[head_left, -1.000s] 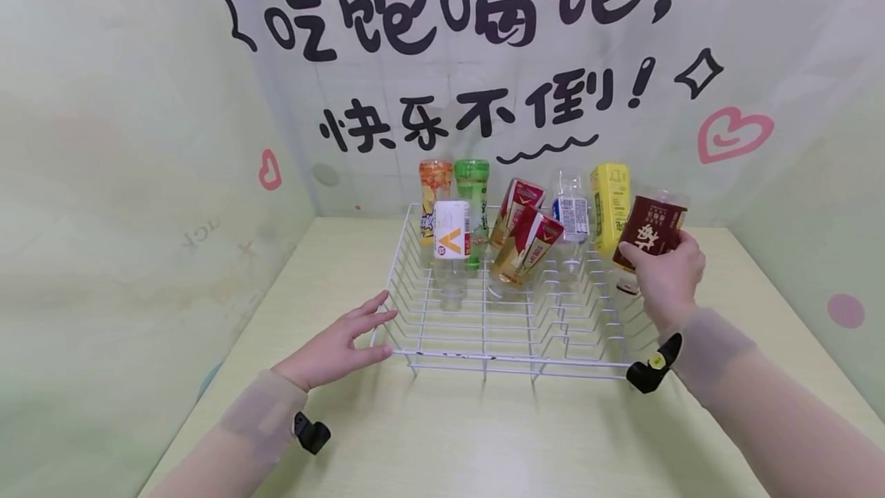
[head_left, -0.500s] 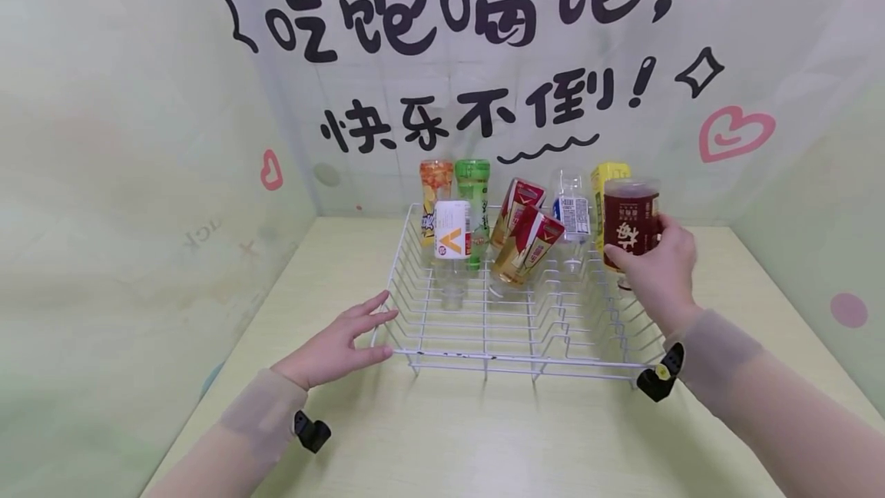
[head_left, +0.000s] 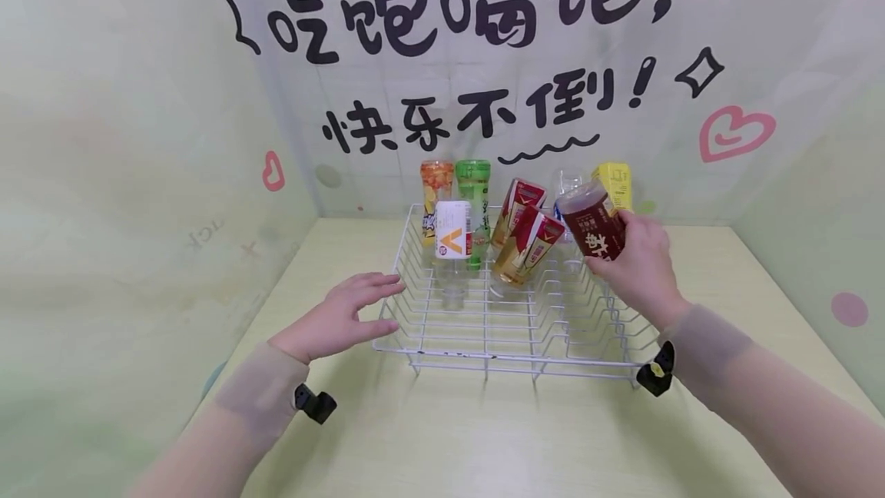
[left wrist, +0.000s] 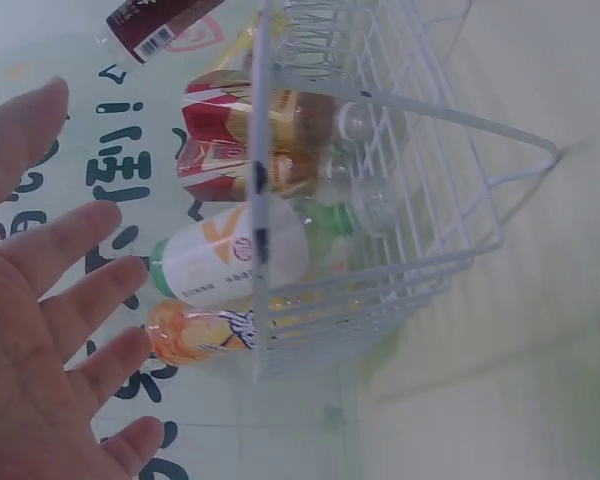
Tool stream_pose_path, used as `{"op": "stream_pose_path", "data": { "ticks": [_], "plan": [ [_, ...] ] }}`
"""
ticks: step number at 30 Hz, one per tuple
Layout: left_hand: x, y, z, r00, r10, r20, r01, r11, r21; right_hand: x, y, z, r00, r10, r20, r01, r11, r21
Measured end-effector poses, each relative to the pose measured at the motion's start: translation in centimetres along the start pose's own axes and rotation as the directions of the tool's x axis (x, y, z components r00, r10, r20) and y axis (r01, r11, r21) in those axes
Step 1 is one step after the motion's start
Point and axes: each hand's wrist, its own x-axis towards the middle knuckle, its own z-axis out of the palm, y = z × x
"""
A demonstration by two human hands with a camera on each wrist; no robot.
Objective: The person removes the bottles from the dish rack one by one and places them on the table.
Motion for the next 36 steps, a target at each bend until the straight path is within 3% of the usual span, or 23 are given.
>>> {"op": "stream_pose_path", "data": {
  "ticks": [6,12,18,25,31,36],
  "plan": [
    [1.6,2.5,-1.4,1.0,-0.008,0.026,0.006,0.997,0.077,0.1,-0.6,0.6,0.991,-0.13,0.035,0.132,0.987,-0.094],
    [3.6,5.1,-1.5,1.0,-0.009,0.017,0.006,0.979,0.205,0.4,-1.7,1.4,0.963,-0.265,0.056,0.271,0.934,-0.234],
    [5.9,7.7,-0.5,0.998,0.06,-0.024,-0.048,0.934,0.354,0.5,-3.0,2.2,0.931,-0.347,0.114,0.365,0.869,-0.334],
    [8.6,10.2,1.2,0.992,0.118,-0.05,-0.073,0.841,0.536,0.3,-4.7,3.0,0.895,-0.399,0.201,0.447,0.787,-0.425],
    [10.3,11.3,2.6,0.993,0.117,-0.016,-0.084,0.796,0.6,-0.3,-5.8,3.8,0.831,-0.503,0.238,0.55,0.679,-0.485],
    [10.9,11.3,3.3,0.995,0.096,-0.02,-0.064,0.793,0.605,-0.8,-6.3,4.4,0.771,-0.591,0.238,0.616,0.594,-0.518]
  ]
}}
